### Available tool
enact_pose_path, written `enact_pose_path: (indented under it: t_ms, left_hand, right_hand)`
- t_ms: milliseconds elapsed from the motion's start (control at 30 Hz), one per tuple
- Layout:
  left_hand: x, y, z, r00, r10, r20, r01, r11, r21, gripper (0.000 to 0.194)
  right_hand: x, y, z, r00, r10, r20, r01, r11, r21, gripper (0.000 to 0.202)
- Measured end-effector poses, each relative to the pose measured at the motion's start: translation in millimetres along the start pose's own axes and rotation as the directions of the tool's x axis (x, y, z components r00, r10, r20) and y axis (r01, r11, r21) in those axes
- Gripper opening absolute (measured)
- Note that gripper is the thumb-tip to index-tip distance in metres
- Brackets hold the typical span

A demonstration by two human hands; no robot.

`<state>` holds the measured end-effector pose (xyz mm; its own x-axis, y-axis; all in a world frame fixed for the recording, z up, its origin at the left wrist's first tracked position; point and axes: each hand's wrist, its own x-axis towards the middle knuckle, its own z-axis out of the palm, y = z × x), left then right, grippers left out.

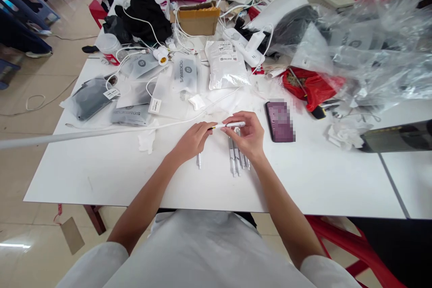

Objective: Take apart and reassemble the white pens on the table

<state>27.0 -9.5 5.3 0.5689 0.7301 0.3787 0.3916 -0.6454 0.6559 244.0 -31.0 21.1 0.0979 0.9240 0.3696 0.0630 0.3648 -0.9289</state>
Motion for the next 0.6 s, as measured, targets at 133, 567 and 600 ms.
enact_pose_path:
  t_ms: [133, 567, 600]
  left_hand:
    - [-1.7, 5.9, 7.2, 0.999, -0.045, -0.013, 0.043, 0.993, -0.108, 0.031]
    - [2.2, 19.6, 4.4, 0.977, -0.210, -0.021, 0.198, 0.946, -0.258, 0.036]
    - [2.0, 19.1, 4.9, 0.976, -0.216, -0.026, 0.202, 0.944, -0.263, 0.036]
  right_hand:
    - [-3.0, -8.2, 8.2, 0.997, -0.075, 0.018, 0.074, 0.995, 0.067, 0.043]
    - [-6.3, -6.0, 9.1, 0.959, -0.283, 0.004, 0.282, 0.959, -0.036, 0.057]
    - [-6.1, -5.7, 8.6, 0.962, -0.272, -0.012, 0.272, 0.962, -0.039, 0.056]
